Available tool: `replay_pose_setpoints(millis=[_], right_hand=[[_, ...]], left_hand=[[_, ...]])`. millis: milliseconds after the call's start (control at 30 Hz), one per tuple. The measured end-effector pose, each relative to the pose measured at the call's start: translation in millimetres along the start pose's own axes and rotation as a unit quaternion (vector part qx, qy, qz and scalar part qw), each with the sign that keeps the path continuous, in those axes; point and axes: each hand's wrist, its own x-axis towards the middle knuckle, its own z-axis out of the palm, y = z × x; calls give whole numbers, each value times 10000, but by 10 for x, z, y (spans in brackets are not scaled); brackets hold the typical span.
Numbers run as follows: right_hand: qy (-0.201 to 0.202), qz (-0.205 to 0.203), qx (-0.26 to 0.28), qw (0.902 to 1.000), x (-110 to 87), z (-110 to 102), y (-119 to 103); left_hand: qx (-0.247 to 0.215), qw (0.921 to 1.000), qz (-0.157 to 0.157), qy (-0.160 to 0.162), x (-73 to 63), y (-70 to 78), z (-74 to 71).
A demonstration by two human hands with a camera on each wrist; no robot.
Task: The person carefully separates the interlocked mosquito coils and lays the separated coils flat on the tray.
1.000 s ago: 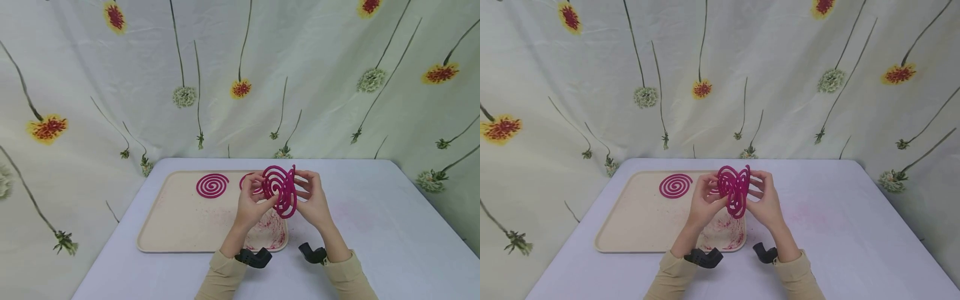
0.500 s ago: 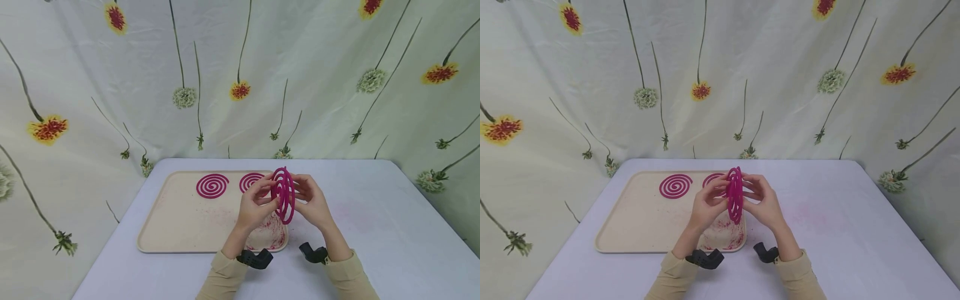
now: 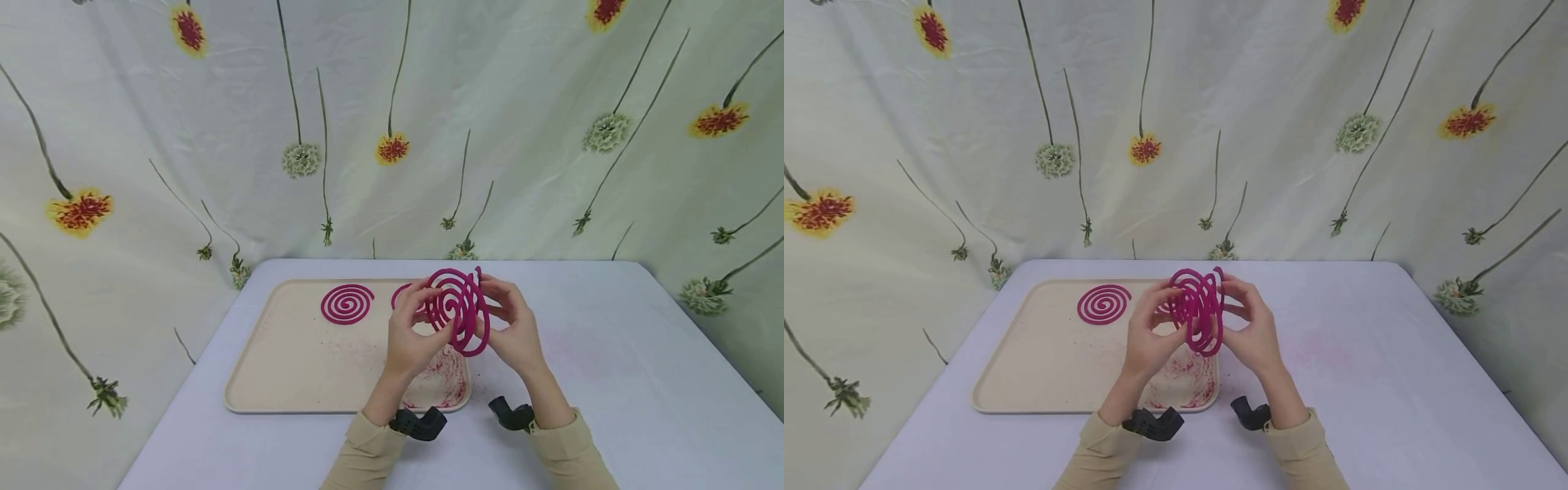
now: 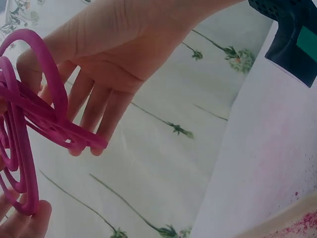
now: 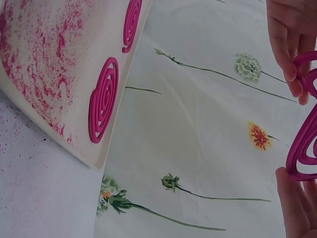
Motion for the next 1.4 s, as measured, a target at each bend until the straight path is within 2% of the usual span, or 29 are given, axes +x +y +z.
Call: replay_pose_setpoints(millis=[100, 200, 267, 333, 467, 533, 600, 667, 833, 1067, 1233, 1300, 1400], right_hand=[[-57, 38, -2, 10000, -1, 5, -14], [-121, 42, 33, 9999, -5, 0, -10], [-217, 17, 125, 9997, -13, -5, 7], [-338, -57, 322, 9989, -23, -8, 25], [-529, -379, 809, 9946, -32, -16, 52], [-522, -565, 959, 9924, -29, -20, 57], [-453, -677, 1001, 9916, -22, -23, 59], [-357, -692, 902, 9929, -12, -25, 54], [-153, -511, 429, 9977, 6, -26, 24], [265, -147, -91, 9995, 14, -26, -14], [164, 221, -315, 9991, 15, -28, -35], [10, 356, -240, 9991, 17, -31, -32], [-237, 511, -59, 9984, 15, -32, -15]], left_hand=[[21, 10000, 18, -46, -6, -19, 4], [-175, 9997, -11, -147, -17, -156, 23], [-461, 9983, -98, -332, -26, -258, 36], [-813, 9948, -199, -572, -35, -353, 46], [-1482, 9842, -227, -943, -40, -412, 44], [-1705, 9804, -226, -960, -40, -421, 38], [-1770, 9801, -239, -864, -37, -414, 33], [-1610, 9841, -285, -699, -33, -401, 27], [-821, 9959, -266, -270, -15, -327, 29], [-274, 9987, -308, 295, 14, -56, 15], [-255, 9957, -803, 384, 0, -206, 44], [-244, 9942, -1005, 311, -14, -305, 58], [-254, 9921, -1230, 73, -28, -355, 64]])
